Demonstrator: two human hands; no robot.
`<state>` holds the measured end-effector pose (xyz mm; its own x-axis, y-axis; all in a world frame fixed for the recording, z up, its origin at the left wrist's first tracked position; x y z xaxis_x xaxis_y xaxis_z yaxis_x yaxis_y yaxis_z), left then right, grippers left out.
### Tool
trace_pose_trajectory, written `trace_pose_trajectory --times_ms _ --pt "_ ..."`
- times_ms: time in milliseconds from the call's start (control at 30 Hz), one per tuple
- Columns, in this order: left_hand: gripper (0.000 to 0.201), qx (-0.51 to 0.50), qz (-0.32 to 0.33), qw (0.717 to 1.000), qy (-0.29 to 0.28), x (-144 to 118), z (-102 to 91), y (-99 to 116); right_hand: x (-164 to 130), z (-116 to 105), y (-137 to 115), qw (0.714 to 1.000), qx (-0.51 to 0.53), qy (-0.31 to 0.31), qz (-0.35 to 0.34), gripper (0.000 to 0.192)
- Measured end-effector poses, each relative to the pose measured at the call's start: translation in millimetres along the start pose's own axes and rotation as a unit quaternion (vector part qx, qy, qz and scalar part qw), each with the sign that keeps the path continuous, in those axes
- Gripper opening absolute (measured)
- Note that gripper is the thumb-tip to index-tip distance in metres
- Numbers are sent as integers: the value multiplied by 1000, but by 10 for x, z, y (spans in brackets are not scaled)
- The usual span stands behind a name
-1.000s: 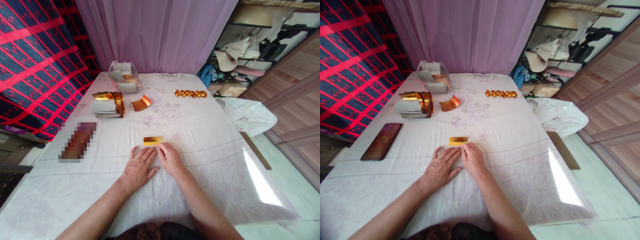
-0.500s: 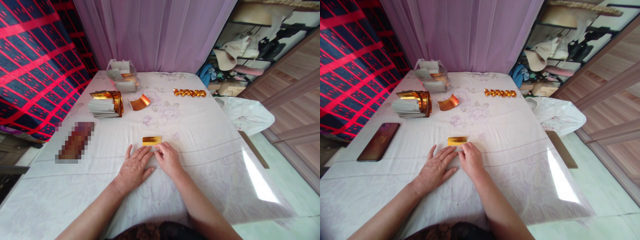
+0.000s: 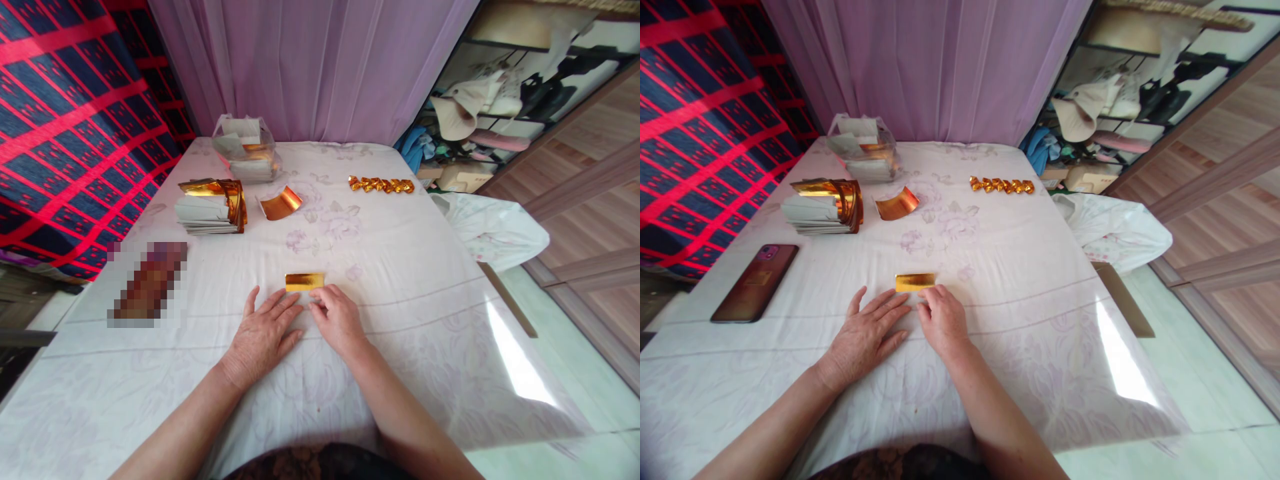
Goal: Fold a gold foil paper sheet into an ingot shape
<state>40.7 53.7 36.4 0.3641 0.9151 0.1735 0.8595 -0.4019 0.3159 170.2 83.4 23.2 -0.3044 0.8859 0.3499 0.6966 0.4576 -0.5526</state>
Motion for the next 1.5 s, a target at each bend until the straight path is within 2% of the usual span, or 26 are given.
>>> trace_pose_trajectory --times_ms 533,767,1067,1500 --pt "23 -33 -12 999 31 27 -160 -155 -4 14 9 1000 0 -6 0 14" --pt "23 1 16 999 45 15 -214 -73 7 11 -40 1000 -14 -11 -8 11" --pt "24 44 6 998 41 -23 -134 27 36 32 -122 995 -101 -14 -1 11" --pt "21 36 -10 999 32 -19 -117 -8 31 29 -22 1000 -7 -21 9 9"
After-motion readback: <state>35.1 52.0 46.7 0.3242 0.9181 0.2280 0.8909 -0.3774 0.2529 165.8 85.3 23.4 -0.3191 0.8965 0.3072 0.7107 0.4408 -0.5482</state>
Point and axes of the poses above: each hand's wrist, its own x-axis towards the middle knuckle, its own z-axis out of the palm, y = z × x, the point moved 9 cm from there along x, towards the middle knuckle, and after that the axes turned 14 degrees about -z, right-handed, at the moved point
